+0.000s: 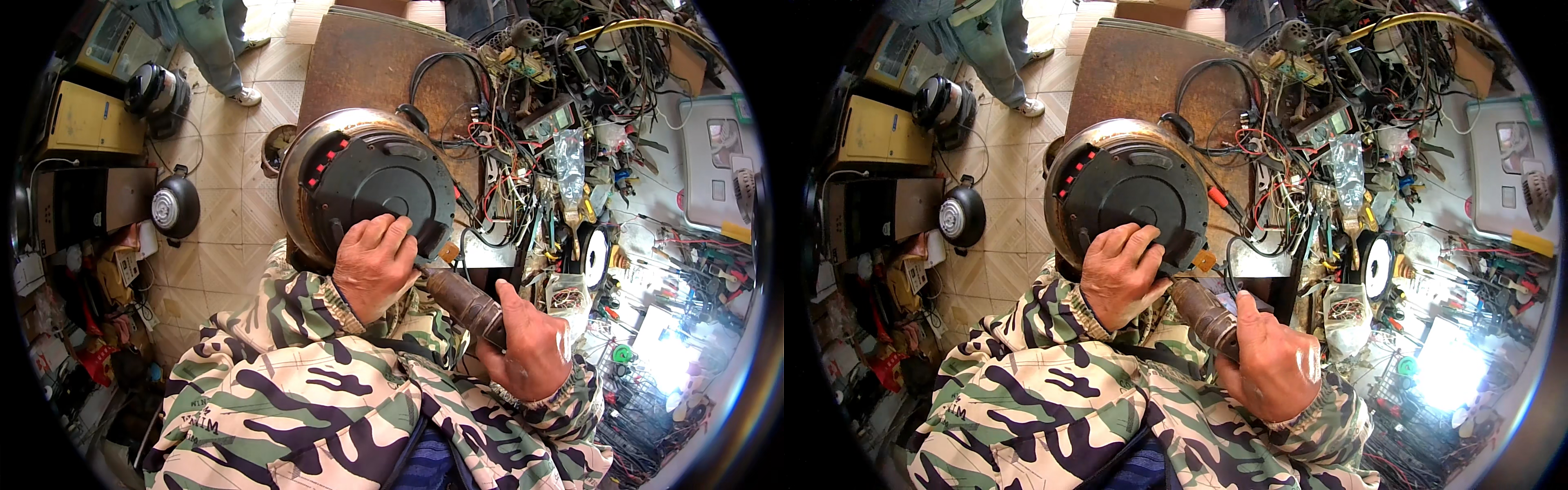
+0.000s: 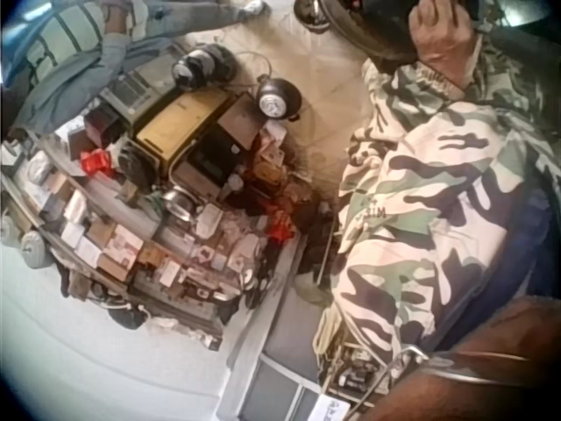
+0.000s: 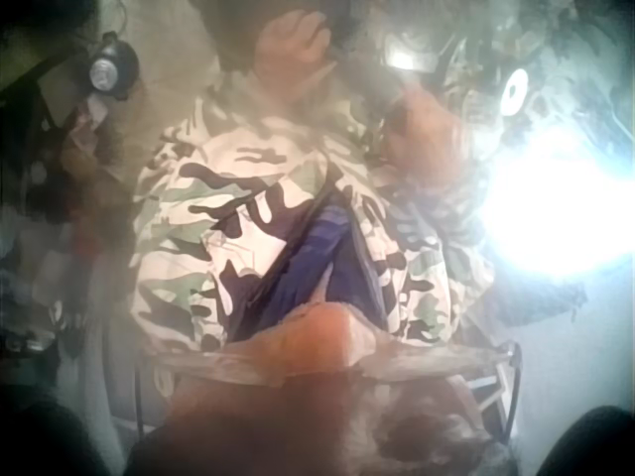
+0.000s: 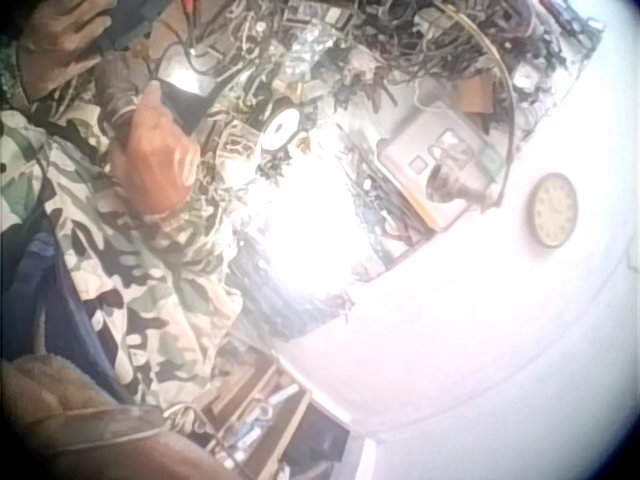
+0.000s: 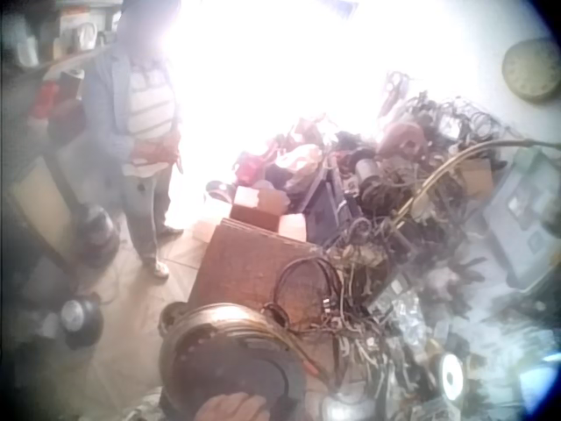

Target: The person strips and twists wires, then uses a soldering iron to solder connections inside a round metallic appliance. They place a black circular cover over the internal wiring and secure it with a heat gun.

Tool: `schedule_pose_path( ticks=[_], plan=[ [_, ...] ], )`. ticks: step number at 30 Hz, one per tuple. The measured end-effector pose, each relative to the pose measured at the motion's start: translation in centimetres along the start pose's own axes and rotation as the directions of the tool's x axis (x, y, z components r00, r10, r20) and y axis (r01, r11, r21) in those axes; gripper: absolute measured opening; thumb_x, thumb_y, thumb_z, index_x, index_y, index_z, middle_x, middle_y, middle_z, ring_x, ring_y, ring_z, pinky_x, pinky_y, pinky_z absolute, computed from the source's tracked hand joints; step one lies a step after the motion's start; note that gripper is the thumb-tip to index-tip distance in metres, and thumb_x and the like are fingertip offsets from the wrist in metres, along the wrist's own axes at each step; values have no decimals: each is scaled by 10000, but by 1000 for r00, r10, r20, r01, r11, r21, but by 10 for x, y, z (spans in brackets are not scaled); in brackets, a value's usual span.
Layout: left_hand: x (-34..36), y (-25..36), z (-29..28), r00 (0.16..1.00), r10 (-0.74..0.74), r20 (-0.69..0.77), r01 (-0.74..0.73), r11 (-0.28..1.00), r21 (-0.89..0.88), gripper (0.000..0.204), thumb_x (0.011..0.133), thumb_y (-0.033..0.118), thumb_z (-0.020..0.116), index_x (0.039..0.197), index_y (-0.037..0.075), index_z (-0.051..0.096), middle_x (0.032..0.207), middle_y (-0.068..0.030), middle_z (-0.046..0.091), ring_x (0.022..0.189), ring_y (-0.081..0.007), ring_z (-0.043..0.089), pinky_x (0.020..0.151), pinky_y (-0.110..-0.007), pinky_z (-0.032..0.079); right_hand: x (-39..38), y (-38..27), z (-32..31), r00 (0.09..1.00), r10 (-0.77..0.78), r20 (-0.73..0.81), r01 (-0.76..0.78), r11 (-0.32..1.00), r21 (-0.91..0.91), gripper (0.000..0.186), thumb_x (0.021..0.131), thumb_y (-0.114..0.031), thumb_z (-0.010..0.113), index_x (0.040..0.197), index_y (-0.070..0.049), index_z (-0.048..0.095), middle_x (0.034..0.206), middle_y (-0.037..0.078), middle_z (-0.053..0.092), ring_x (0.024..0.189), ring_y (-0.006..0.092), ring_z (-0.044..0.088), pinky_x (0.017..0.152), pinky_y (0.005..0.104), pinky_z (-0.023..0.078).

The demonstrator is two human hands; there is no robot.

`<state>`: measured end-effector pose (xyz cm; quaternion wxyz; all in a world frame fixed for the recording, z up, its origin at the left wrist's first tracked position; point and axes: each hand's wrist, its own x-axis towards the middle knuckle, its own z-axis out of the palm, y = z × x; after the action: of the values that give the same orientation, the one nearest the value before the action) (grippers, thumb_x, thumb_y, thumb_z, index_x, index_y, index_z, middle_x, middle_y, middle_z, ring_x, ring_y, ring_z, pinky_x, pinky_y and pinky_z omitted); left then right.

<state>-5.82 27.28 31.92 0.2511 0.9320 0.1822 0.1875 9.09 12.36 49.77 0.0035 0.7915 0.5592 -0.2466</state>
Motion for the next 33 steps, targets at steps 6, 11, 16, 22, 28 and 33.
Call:
schedule_pose_path(
  ticks=[6,11,16,22,28,33],
  plan=[
    [1,-1,0,1000,7,16,-7,1000,3,572,635,282,878,1124,45,702,1289,-112,622,1216,-314,578,1031,-459,464,3,4,-5,991,1,131,-4,1000,23,676,714,-83,818,1333,19,565,1000,207,703,847,375,712,723,450,567],
    [1,-1,-1,1000,1,16,-1,1000,3,571,632,280,879,1120,43,704,1292,-112,623,1218,-313,578,1030,-459,465,8,-1,-4,985,65,159,-56,996,-65,624,708,-105,839,1274,-30,588,947,170,688,837,364,697,709,451,550],
    [1,-2,0,1000,11,15,-11,1000,-8,567,632,277,879,1118,44,701,1296,-110,624,1218,-313,578,1024,-460,469,9,0,-7,989,36,144,-24,996,-83,655,699,-107,843,1296,-28,587,941,164,688,831,361,696,705,450,548],
    [1,-1,-1,1000,1,8,-1,1000,-2,561,622,275,887,1101,47,704,1290,-106,625,1209,-311,582,1015,-458,476,9,8,-8,993,-30,112,36,998,-51,718,664,-67,860,1320,-3,576,962,182,705,840,370,711,718,449,563],
    [2,-1,-1,1000,1,2,-1,1000,-2,564,611,271,892,1095,48,706,1281,-104,629,1202,-308,586,1005,-454,484,10,8,-9,999,8,45,-10,1000,27,671,696,-58,855,1284,39,548,955,192,690,818,385,706,688,467,558],
    [2,-1,-1,1000,6,-1,-6,1000,2,558,618,273,886,1094,47,704,1278,-103,629,1202,-305,587,1008,-452,483,8,7,-11,996,34,85,-39,998,49,588,700,-36,841,1209,26,553,936,198,681,815,398,700,686,465,552]
  ],
)
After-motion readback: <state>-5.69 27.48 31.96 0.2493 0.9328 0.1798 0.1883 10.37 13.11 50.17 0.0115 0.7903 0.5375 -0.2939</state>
